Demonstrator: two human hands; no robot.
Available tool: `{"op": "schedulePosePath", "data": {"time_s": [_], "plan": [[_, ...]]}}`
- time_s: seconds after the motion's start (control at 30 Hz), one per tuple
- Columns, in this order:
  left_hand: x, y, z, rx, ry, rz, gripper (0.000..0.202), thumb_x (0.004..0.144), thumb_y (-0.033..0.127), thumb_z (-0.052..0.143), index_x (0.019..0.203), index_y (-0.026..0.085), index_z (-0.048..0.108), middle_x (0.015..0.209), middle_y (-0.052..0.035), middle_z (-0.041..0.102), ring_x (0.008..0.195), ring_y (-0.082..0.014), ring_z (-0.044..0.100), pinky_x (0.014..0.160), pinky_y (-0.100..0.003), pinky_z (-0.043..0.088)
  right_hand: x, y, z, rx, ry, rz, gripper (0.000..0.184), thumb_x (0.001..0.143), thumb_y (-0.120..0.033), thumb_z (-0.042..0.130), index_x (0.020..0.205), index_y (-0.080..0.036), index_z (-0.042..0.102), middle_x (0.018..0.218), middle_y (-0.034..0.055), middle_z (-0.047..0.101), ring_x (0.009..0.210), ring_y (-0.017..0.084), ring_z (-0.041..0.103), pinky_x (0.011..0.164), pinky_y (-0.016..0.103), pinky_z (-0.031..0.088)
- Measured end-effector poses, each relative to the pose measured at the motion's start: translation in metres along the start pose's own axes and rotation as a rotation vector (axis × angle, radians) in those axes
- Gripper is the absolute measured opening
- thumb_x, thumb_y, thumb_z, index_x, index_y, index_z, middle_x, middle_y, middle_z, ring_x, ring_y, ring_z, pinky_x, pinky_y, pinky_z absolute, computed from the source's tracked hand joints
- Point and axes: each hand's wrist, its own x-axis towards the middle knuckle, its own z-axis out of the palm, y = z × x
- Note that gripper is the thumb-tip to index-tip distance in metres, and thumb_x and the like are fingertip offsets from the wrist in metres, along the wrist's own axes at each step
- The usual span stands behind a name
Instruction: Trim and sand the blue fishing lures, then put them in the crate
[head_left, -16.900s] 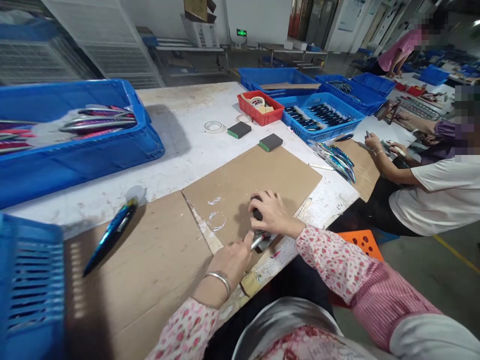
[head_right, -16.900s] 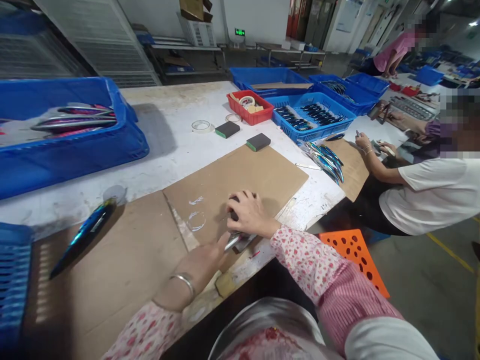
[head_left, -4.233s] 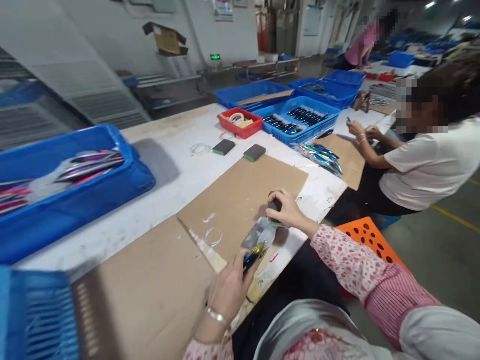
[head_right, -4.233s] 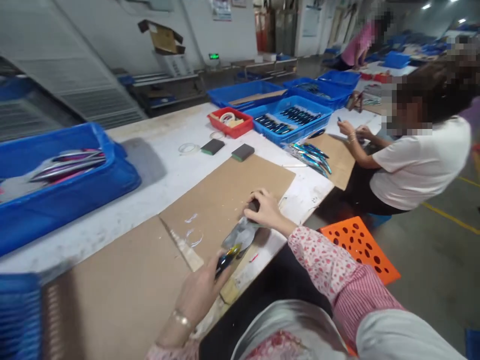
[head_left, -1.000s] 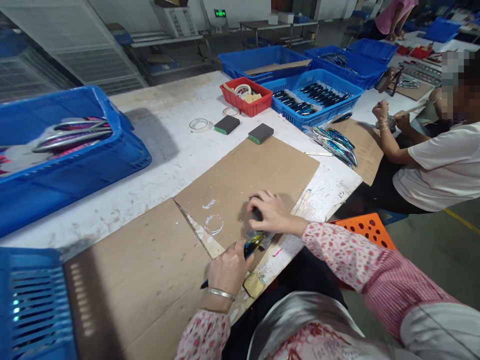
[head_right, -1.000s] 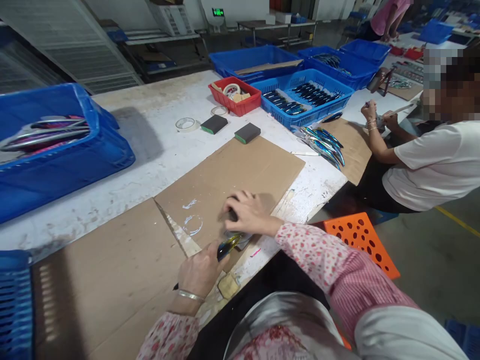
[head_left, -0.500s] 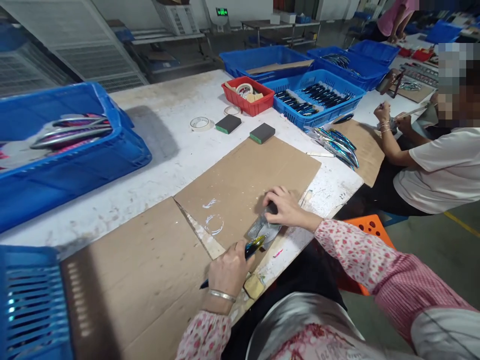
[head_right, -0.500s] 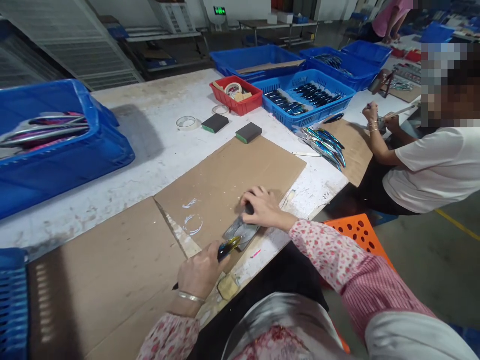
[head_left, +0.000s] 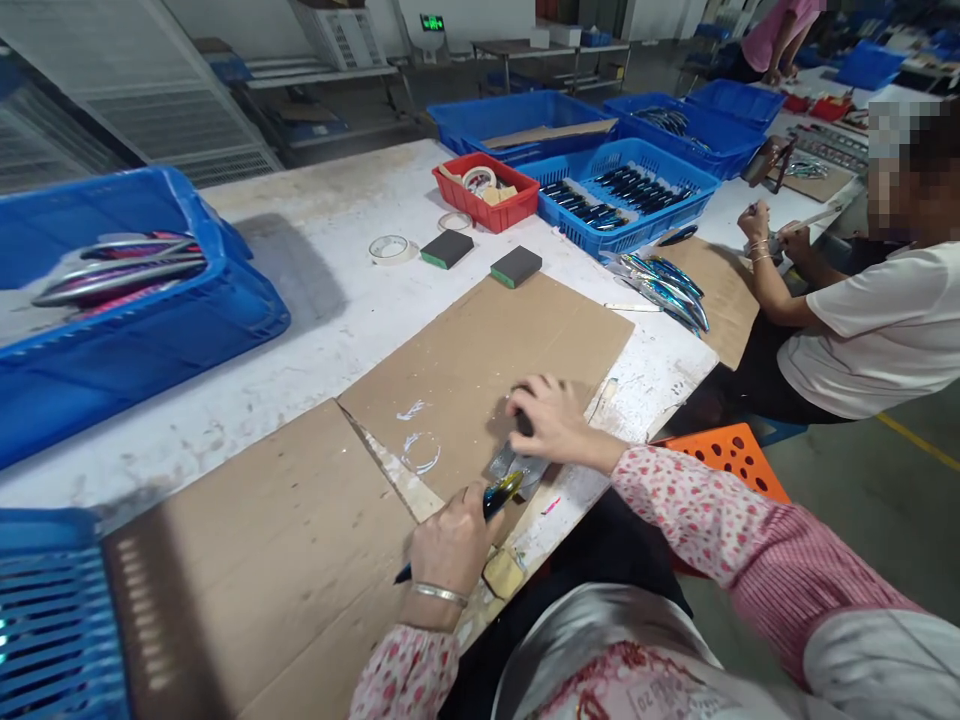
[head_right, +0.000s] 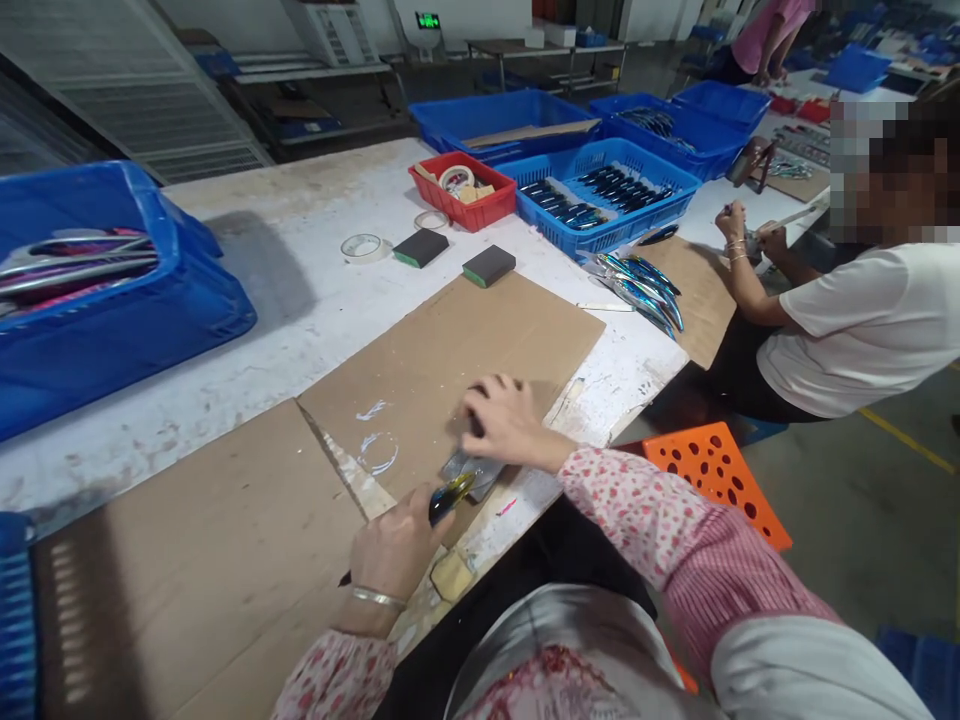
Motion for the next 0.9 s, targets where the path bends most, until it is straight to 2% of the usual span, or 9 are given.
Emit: {"op": "schedulePosePath", "data": {"time_s": [0.07, 0.13, 0.3, 0.37, 0.57, 0.63, 0.7, 0.8, 0.9], "plan": [[0.0, -0.001, 0.002, 0.026, -0.004, -0.007, 0.033, 0.088, 0.037, 0.043, 0.104, 0.015, 0.061, 0.087, -0.0129, 0.071, 0.073, -0.0276, 0.068, 0.059, -0.032, 0.046, 0.006, -0.02, 0.006, -0.01, -0.001, -0.121, 0.027, 0.076, -0.037, 0.063, 0.097, -0.022, 0.058, 0.118, 0.0076, 0.051, 0.111, 0.027, 0.039, 0.09, 0.044, 0.033], [-0.001, -0.002, 0.003, 0.04, 0.001, -0.014, 0.035, 0.088, 0.038, 0.043, 0.105, 0.014, 0.061, 0.083, -0.013, 0.071, 0.072, -0.028, 0.068, 0.058, -0.033, 0.047, 0.01, -0.027, 0.009, 0.014, -0.013, -0.179, 0.026, 0.076, -0.037, 0.062, 0.098, -0.022, 0.058, 0.119, 0.0078, 0.05, 0.112, 0.027, 0.039, 0.09, 0.043, 0.033], [-0.003, -0.001, 0.007, 0.007, 0.045, 0.005, 0.029, 0.087, 0.034, 0.046, 0.105, 0.017, 0.061, 0.088, -0.0098, 0.071, 0.073, -0.0262, 0.068, 0.058, -0.031, 0.046, -0.002, 0.016, -0.002, 0.046, -0.012, 0.023, 0.027, 0.075, -0.034, 0.065, 0.097, -0.022, 0.057, 0.118, 0.007, 0.051, 0.109, 0.025, 0.041, 0.086, 0.039, 0.036], [-0.001, -0.001, 0.009, 0.001, 0.053, 0.01, 0.027, 0.087, 0.034, 0.047, 0.103, 0.018, 0.061, 0.09, -0.0096, 0.071, 0.075, -0.0258, 0.068, 0.059, -0.031, 0.046, -0.005, 0.018, -0.004, 0.015, 0.015, 0.048, 0.027, 0.074, -0.034, 0.065, 0.097, -0.022, 0.057, 0.117, 0.0074, 0.051, 0.11, 0.026, 0.041, 0.087, 0.04, 0.035], [0.001, -0.003, 0.009, 0.056, 0.006, -0.03, 0.033, 0.089, 0.037, 0.043, 0.106, 0.015, 0.06, 0.083, -0.0105, 0.07, 0.074, -0.0263, 0.068, 0.06, -0.031, 0.046, 0.014, -0.036, 0.015, 0.015, 0.005, -0.178, 0.025, 0.077, -0.038, 0.062, 0.096, -0.024, 0.058, 0.117, 0.0057, 0.051, 0.11, 0.026, 0.04, 0.088, 0.042, 0.034], [-0.001, -0.003, 0.006, 0.047, 0.01, -0.021, 0.031, 0.088, 0.036, 0.044, 0.107, 0.016, 0.059, 0.086, -0.009, 0.07, 0.074, -0.0255, 0.067, 0.06, -0.031, 0.045, 0.018, -0.029, 0.013, 0.032, 0.058, -0.094, 0.025, 0.077, -0.039, 0.062, 0.096, -0.024, 0.058, 0.115, 0.0044, 0.052, 0.109, 0.025, 0.041, 0.086, 0.04, 0.035], [-0.006, -0.003, 0.001, 0.024, 0.048, -0.004, 0.029, 0.089, 0.037, 0.044, 0.105, 0.018, 0.059, 0.09, -0.0068, 0.069, 0.073, -0.0233, 0.067, 0.058, -0.03, 0.044, 0.018, -0.009, 0.003, 0.023, 0.172, 0.08, 0.025, 0.076, -0.038, 0.063, 0.096, -0.024, 0.059, 0.117, 0.0048, 0.052, 0.109, 0.026, 0.041, 0.086, 0.04, 0.036], [-0.013, -0.001, -0.005, -0.001, 0.183, 0.02, 0.035, 0.091, 0.042, 0.039, 0.108, 0.017, 0.057, 0.094, -0.0069, 0.066, 0.076, -0.0213, 0.064, 0.061, -0.03, 0.044, 0.015, 0.021, -0.019, 0.055, 0.347, 0.299, 0.024, 0.073, -0.033, 0.064, 0.094, -0.022, 0.061, 0.116, 0.0063, 0.051, 0.108, 0.026, 0.042, 0.088, 0.041, 0.037], [-0.015, 0.006, -0.007, 0.028, 0.321, 0.032, 0.042, 0.093, 0.037, 0.037, 0.126, 0.014, 0.048, 0.102, -0.0107, 0.061, 0.087, -0.0234, 0.06, 0.072, -0.033, 0.046, 0.016, 0.027, -0.032, 0.128, 0.41, 0.295, 0.024, 0.073, -0.032, 0.063, 0.094, -0.021, 0.061, 0.112, 0.0063, 0.052, 0.106, 0.025, 0.044, 0.09, 0.039, 0.038]]}}
